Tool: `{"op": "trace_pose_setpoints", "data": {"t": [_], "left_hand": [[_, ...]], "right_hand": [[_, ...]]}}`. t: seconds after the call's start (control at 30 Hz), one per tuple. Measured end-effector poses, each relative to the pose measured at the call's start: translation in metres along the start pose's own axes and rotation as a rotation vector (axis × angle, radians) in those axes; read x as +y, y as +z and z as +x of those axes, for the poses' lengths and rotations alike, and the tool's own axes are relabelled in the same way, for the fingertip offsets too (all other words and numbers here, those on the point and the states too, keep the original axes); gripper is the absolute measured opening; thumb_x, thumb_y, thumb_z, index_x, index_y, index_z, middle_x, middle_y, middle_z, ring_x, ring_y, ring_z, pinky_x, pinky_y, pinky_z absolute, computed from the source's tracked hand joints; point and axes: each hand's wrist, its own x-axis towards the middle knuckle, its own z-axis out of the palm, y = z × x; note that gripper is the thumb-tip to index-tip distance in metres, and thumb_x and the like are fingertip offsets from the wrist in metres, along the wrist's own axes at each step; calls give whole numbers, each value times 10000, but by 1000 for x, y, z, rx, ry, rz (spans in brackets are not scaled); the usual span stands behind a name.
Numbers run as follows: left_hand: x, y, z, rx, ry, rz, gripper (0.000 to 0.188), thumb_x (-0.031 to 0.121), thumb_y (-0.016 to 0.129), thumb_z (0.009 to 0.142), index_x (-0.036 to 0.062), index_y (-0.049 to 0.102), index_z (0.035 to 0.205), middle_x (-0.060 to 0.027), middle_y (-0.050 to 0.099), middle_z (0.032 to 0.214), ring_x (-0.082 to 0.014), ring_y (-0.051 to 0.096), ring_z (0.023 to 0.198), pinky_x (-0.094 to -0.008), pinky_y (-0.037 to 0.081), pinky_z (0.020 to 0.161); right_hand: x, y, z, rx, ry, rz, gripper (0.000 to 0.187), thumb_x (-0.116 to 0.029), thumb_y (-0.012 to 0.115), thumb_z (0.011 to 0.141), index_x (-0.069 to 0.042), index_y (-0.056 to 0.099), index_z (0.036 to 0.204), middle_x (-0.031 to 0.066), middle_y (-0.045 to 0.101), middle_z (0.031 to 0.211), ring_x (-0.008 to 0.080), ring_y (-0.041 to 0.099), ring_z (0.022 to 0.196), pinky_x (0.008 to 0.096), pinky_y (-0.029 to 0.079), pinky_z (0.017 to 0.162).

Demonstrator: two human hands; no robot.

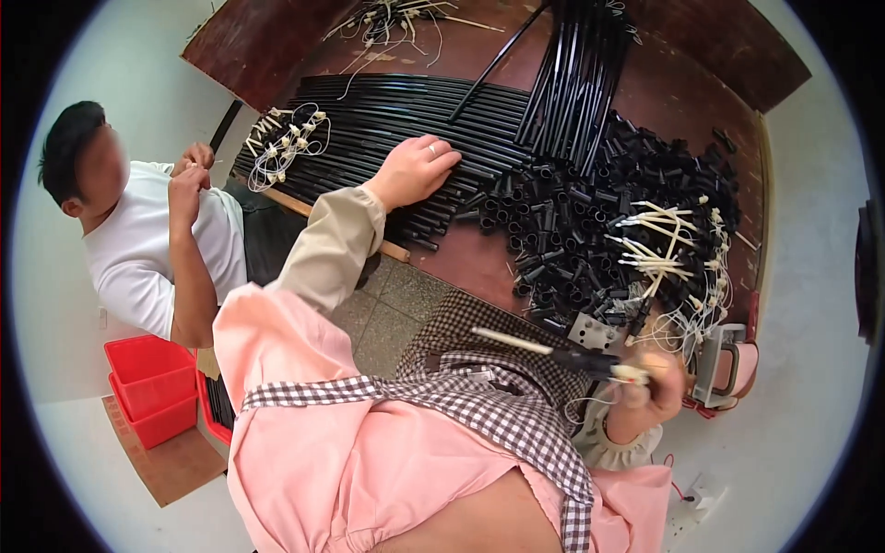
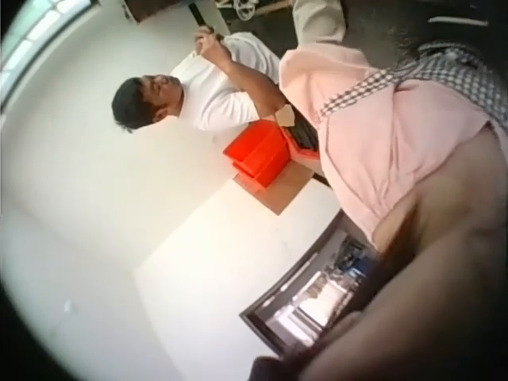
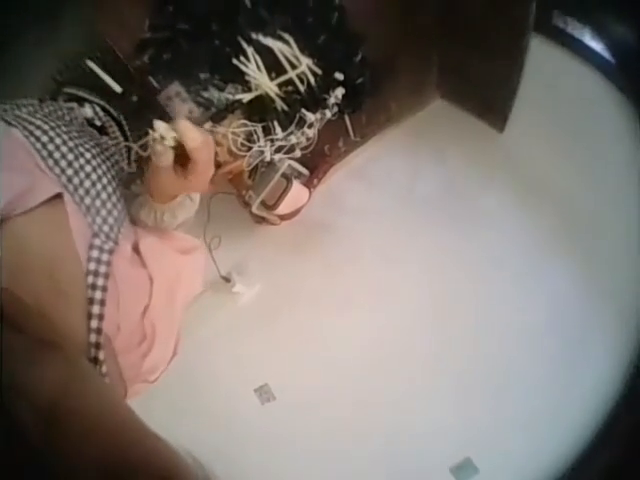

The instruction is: Assemble electrical wiring components by attaching connectors to cables on a workbench.

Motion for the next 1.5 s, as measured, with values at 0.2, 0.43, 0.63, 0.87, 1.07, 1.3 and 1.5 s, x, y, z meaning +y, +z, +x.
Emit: {"op": "trace_pose_setpoints", "data": {"t": [0.2, 0.43, 0.63, 0.87, 1.07, 1.3, 1.5], "left_hand": [[23, -17, 30, 90, 30, -292, 252, 89, 679, 681, 49, 585, 911, -69, 580, 815, -250, 590, 703, -341, 479, 587], [87, -64, 70, 50, 153, -551, 377, 88, 699, 667, 66, 604, 1031, -62, 549, 688, -237, 551, 555, -326, 452, 509], [146, -73, 78, -195, 342, -489, 571, 142, 685, 741, 94, 520, 1286, -48, 521, 677, -204, 557, 550, -312, 442, 467], [223, -41, 61, -352, -135, -839, 540, 52, 692, 740, 37, 536, 1257, -98, 576, 767, -252, 569, 598, -326, 467, 544], [222, -11, 27, -213, -260, -1024, 549, 96, 711, 745, 38, 517, 1256, -124, 601, 835, -307, 592, 676, -375, 485, 635], [185, -34, -48, -893, -346, -934, 345, 161, 662, 803, 13, 568, 1101, -136, 616, 806, -306, 607, 703, -371, 489, 650], [197, -69, -68, -25, -632, -909, 219, 141, 590, 868, 19, 599, 1049, -111, 610, 690, -250, 609, 605, -324, 478, 567]], "right_hand": [[10, -35, 14, 760, 110, -44, 380, -366, 546, 893, -14, 488, 1024, 20, 481, 721, 106, 479, 573, 185, 404, 491], [-7, -53, 20, 794, 101, -35, 393, -378, 521, 900, -12, 490, 1038, 1, 475, 656, 34, 378, 481, 162, 294, 426], [-7, -44, 22, 501, 243, 253, 241, -259, 506, 937, -33, 486, 1017, 65, 544, 896, 116, 532, 554, 246, 495, 508], [21, -18, 20, -106, 667, 520, 142, -106, 526, 933, -15, 469, 1027, 83, 615, 828, 125, 612, 601, 215, 504, 541], [47, -14, 18, -319, 834, 356, 155, -82, 598, 891, -5, 514, 996, 70, 614, 800, 99, 593, 618, 211, 495, 542], [11, -3, 13, -197, 584, 159, 165, -84, 659, 843, -2, 606, 976, 57, 632, 793, 83, 575, 613, 226, 477, 536], [26, 93, 83, -753, 186, 133, 105, -63, 543, 879, -8, 632, 875, 87, 629, 779, 100, 593, 601, 228, 443, 522]]}}
